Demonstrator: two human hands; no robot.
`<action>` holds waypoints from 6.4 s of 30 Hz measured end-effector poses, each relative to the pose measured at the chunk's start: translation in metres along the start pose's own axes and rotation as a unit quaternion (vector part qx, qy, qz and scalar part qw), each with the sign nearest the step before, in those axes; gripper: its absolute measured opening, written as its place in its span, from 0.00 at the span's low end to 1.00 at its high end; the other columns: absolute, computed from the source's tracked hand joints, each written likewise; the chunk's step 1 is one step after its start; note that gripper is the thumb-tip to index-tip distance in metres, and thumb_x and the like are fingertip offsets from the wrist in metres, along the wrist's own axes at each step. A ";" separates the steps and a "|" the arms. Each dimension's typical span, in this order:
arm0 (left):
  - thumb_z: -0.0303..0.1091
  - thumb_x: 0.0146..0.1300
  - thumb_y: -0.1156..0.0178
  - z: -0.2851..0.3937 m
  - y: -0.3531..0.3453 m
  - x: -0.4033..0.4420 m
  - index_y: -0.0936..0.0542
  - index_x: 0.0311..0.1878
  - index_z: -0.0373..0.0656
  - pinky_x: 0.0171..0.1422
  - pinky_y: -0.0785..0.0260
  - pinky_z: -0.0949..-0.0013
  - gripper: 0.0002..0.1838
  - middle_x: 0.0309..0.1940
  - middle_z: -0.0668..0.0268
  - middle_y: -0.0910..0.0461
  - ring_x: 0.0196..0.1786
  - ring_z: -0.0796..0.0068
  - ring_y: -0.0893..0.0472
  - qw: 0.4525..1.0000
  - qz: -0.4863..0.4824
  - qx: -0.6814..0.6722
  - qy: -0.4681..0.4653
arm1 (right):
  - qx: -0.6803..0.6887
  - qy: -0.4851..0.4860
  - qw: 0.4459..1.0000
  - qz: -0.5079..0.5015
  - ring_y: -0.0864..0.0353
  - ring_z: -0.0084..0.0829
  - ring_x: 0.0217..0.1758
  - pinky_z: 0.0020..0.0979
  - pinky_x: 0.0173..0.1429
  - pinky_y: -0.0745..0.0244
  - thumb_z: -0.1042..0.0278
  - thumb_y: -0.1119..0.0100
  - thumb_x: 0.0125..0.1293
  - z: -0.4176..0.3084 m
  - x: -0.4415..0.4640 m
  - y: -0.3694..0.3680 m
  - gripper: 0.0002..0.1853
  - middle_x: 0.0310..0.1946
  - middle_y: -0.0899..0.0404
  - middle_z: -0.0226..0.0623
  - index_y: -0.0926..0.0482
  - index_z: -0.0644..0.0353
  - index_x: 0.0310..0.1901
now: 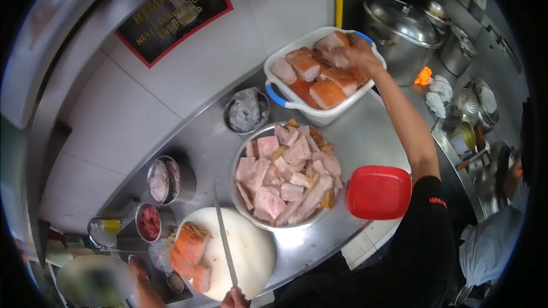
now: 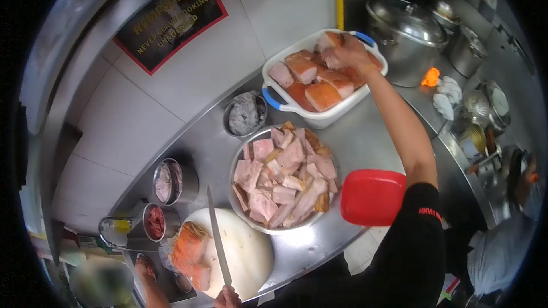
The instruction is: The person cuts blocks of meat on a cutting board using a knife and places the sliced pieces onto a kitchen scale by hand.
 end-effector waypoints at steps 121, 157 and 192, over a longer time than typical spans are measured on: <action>0.52 0.75 0.48 -0.013 -0.009 -0.038 0.23 0.29 0.30 0.34 0.32 0.54 0.30 0.18 0.48 0.26 0.23 0.52 0.26 0.991 0.073 0.073 0.088 | -0.347 0.232 0.909 -0.007 0.28 0.52 0.70 0.52 0.73 0.34 0.56 0.48 0.70 -0.040 0.081 -0.203 0.25 0.67 0.25 0.47 0.26 0.55 0.67; 0.60 0.73 0.50 -0.274 0.229 -0.123 0.16 0.36 0.34 0.47 0.28 0.43 0.33 0.30 0.38 0.19 0.42 0.33 0.19 0.990 -0.021 0.086 0.106 | -0.145 0.445 0.873 -0.138 0.37 0.50 0.69 0.50 0.73 0.47 0.61 0.27 0.44 -0.273 -0.570 -0.335 0.45 0.61 0.31 0.50 0.35 0.61 0.66; 0.51 0.79 0.52 -0.070 0.161 -0.049 0.25 0.28 0.31 0.39 0.35 0.37 0.31 0.26 0.32 0.24 0.36 0.25 0.25 0.998 0.007 0.048 0.030 | -0.104 0.330 0.887 -0.305 0.25 0.39 0.51 0.39 0.57 0.37 0.59 0.23 0.39 -0.307 -0.583 -0.322 0.36 0.47 0.22 0.35 0.23 0.57 0.55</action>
Point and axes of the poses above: each hand's wrist, its own x-axis towards the middle knuckle, its own y-axis out of the back of the hand, z = x × y, the point moved 3 cm from there along x, towards the middle knuckle
